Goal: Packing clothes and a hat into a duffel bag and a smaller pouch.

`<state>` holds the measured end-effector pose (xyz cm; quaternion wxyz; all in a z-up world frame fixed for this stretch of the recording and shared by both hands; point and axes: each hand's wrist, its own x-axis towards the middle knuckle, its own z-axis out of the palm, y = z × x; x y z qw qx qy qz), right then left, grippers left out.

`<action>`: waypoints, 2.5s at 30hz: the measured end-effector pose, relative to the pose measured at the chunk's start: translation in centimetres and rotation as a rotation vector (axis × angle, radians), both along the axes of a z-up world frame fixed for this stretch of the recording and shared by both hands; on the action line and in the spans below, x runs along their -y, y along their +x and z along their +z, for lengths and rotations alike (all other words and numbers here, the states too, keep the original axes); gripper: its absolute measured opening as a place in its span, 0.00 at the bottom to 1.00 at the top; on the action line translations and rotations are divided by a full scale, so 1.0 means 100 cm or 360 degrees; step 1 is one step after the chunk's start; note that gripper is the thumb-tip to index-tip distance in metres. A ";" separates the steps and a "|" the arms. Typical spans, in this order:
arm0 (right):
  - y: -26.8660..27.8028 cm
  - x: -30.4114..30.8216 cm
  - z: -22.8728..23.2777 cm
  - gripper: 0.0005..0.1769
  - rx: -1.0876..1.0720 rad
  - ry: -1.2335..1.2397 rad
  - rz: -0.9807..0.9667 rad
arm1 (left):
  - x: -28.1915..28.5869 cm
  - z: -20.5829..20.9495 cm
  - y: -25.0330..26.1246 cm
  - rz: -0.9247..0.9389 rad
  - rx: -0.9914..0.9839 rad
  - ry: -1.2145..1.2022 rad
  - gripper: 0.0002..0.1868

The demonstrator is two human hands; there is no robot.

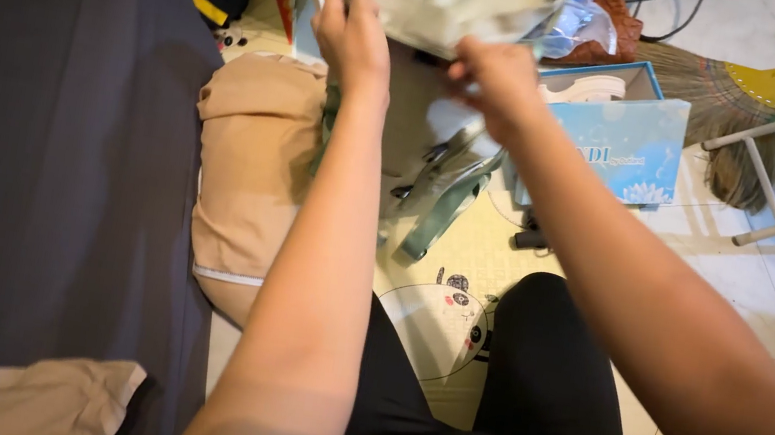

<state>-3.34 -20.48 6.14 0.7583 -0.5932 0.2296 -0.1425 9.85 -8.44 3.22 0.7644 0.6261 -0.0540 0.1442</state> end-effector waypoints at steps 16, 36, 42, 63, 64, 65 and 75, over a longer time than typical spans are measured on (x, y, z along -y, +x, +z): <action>-0.032 0.125 -0.025 0.19 0.0349 0.0608 0.0131 | 0.063 0.019 0.016 0.0065 0.0311 0.0713 0.09; -0.027 0.042 0.002 0.25 0.0332 -0.1694 -0.0474 | 0.075 -0.019 0.010 -0.1339 -0.0177 -0.0175 0.06; -0.019 0.037 0.005 0.23 0.0292 -0.1325 -0.0565 | 0.066 -0.013 -0.002 -0.1478 -0.0122 -0.0262 0.06; 0.008 0.090 -0.055 0.18 -0.0044 0.0096 -0.0185 | -0.073 0.018 -0.033 0.0141 0.1050 0.0667 0.47; 0.009 0.087 -0.059 0.18 -0.0039 0.0098 -0.0194 | -0.067 0.021 -0.062 0.0134 0.1057 0.0665 0.47; 0.007 0.085 -0.063 0.19 0.0118 0.0275 -0.0201 | -0.060 0.024 -0.092 0.0158 0.1036 0.0870 0.46; -0.012 0.074 -0.071 0.13 0.0291 0.0222 -0.0378 | -0.054 0.000 -0.125 -0.0006 0.1040 0.0809 0.32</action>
